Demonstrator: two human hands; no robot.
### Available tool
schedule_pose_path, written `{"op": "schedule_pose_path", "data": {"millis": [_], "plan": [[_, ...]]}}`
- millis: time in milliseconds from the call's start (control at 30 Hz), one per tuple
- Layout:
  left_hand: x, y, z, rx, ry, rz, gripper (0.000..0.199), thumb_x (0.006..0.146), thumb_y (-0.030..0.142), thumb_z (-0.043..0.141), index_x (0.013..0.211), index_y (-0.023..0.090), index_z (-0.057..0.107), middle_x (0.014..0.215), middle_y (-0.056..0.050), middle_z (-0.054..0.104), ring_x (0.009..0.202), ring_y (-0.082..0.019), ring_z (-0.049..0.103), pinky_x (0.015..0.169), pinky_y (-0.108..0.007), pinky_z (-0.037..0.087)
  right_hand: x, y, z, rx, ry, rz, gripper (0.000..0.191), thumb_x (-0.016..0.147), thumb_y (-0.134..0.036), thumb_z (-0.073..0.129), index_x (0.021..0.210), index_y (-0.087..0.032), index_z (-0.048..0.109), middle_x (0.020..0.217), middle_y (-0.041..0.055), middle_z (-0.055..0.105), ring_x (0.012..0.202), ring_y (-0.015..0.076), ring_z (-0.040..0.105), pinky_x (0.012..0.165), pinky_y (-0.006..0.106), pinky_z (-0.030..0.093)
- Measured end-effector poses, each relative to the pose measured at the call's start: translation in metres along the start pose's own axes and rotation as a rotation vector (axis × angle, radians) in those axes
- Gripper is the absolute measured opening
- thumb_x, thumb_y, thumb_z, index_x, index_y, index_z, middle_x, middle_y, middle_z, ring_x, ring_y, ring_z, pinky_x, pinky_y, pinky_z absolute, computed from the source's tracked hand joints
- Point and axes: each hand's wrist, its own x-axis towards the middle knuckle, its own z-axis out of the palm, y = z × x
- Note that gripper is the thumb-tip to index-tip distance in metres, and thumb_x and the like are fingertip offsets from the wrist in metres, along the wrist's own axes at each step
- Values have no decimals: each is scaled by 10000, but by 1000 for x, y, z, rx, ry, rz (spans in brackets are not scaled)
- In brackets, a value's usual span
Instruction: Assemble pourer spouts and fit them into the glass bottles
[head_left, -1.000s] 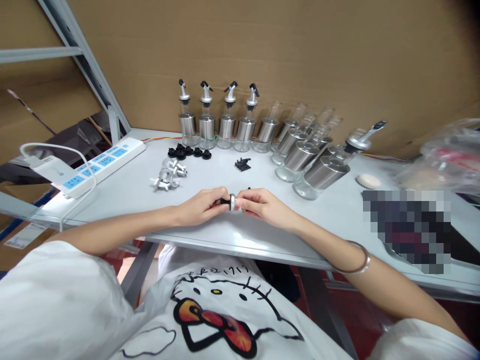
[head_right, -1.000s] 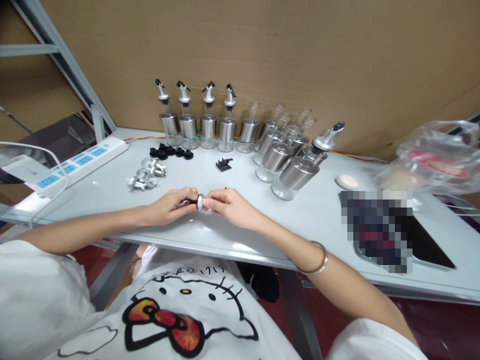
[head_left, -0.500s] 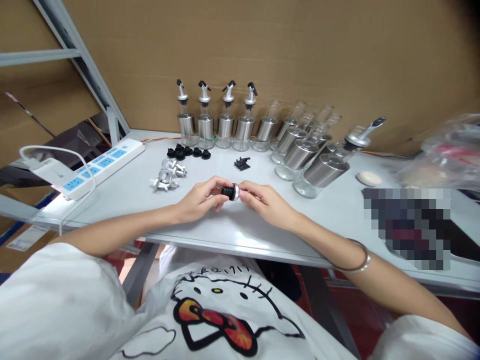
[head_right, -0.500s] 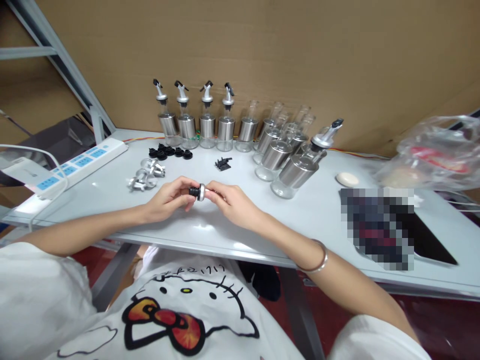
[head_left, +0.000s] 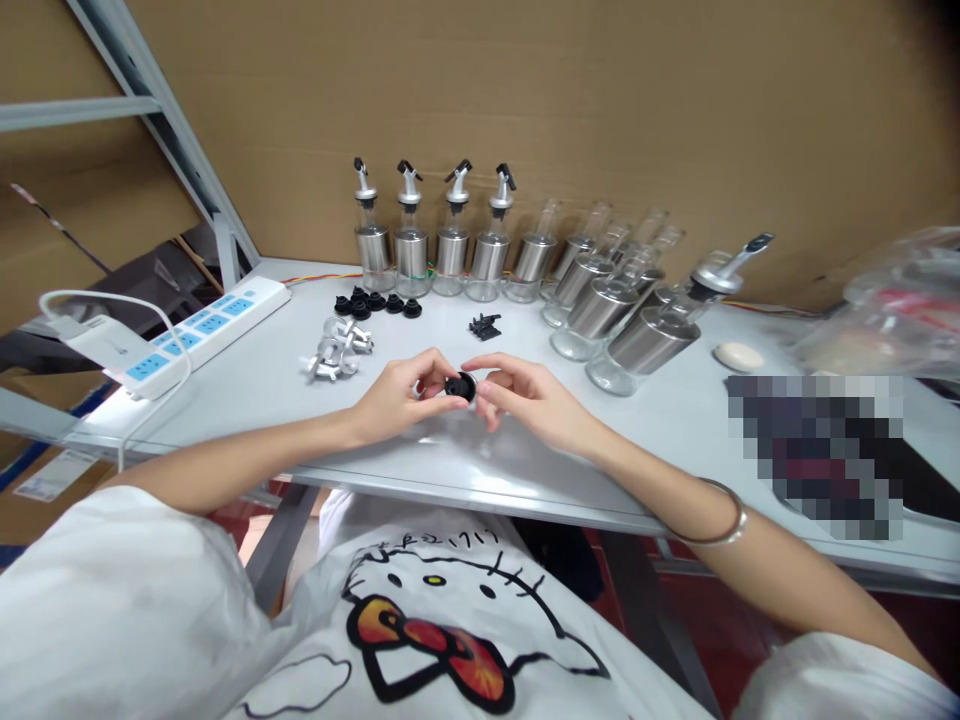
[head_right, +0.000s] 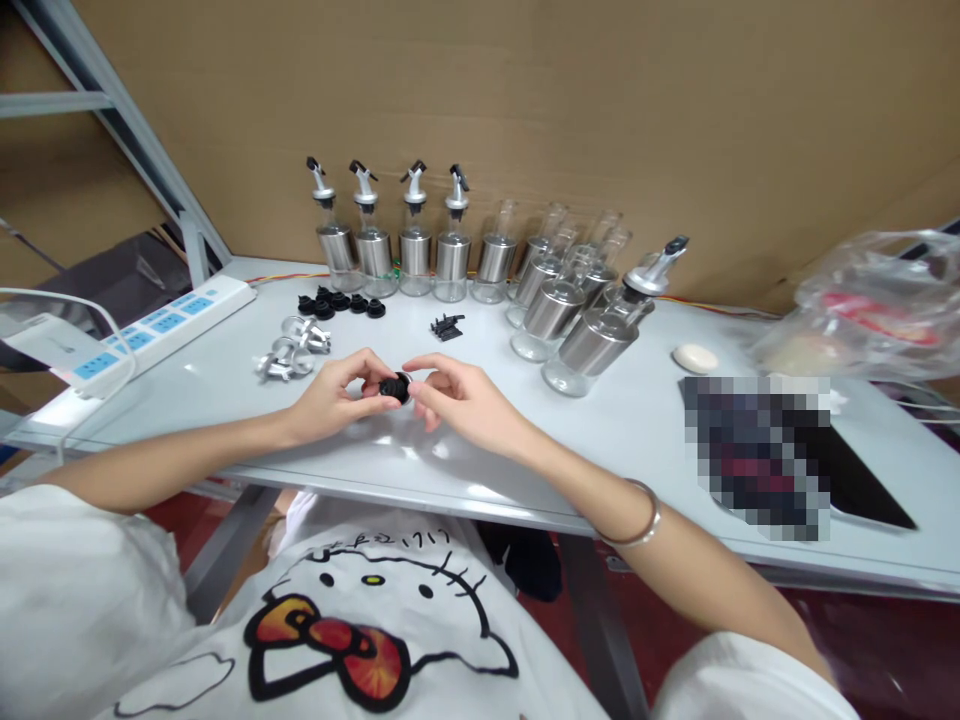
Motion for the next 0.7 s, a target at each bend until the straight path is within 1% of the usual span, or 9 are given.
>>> {"op": "schedule_pose_path", "data": {"millis": [33,100,200,300,367,467,567,633,700], "plan": [[0,0,0,-10,-19,9,281,764,396,685,855,158,567,604,61,455,567,-80,415,568,-211,374,1,1,1,126,-57,32,375,852,-435,563,1108,-163,525,699,-1,615,586,133,603,576,274,476],[0,-1,1,-80,-67,26,263,821,385,622,938,154,573,649,49,469,597,-83,445,598,-216,396,3,2,1,261,-90,74,413,804,-430,635,1096,-164,512,749,21,655,638,150,650,600,287,513],[0,-3,2,-221,-112,21,259,908,371,498,1068,169,525,723,30,505,634,-84,501,635,-222,421,5,5,0,311,-38,96,388,779,-395,685,1043,-174,504,731,16,678,647,146,664,649,294,527],[0,-5,3,-298,-113,-47,308,891,370,541,1132,201,450,745,48,481,620,-72,518,622,-211,433,5,4,-1,333,-22,101,365,780,-380,693,1015,-182,496,727,15,692,657,148,673,677,304,526],[1,-6,5,-348,-139,-113,339,871,370,574,1130,207,428,776,47,493,612,-67,542,608,-210,445,5,3,-2,333,-25,90,363,778,-379,693,1010,-185,493,708,3,686,656,146,669,678,302,522],[2,-6,6,-468,-229,-198,344,871,389,574,1104,202,402,804,28,565,604,-79,587,602,-232,478,4,3,-1,332,-34,75,359,772,-368,691,1003,-188,482,690,-16,671,654,137,656,671,292,517],[2,-6,7,-575,-296,-221,332,859,418,594,990,198,382,777,21,623,591,-98,618,593,-257,505,5,4,1,337,-51,82,326,772,-335,676,989,-185,484,701,-17,664,651,129,641,667,288,514],[2,-7,7,-607,-315,-230,346,842,418,621,914,197,364,763,18,646,585,-107,637,577,-256,505,5,5,3,331,-55,91,293,771,-301,662,981,-177,500,686,-19,651,636,121,625,664,283,509],[2,-9,8,-625,-321,-259,364,824,403,646,893,197,353,745,19,659,585,-119,655,561,-248,501,5,6,4,316,-53,98,257,766,-268,646,965,-168,518,676,-22,638,616,108,603,657,274,498]]}}
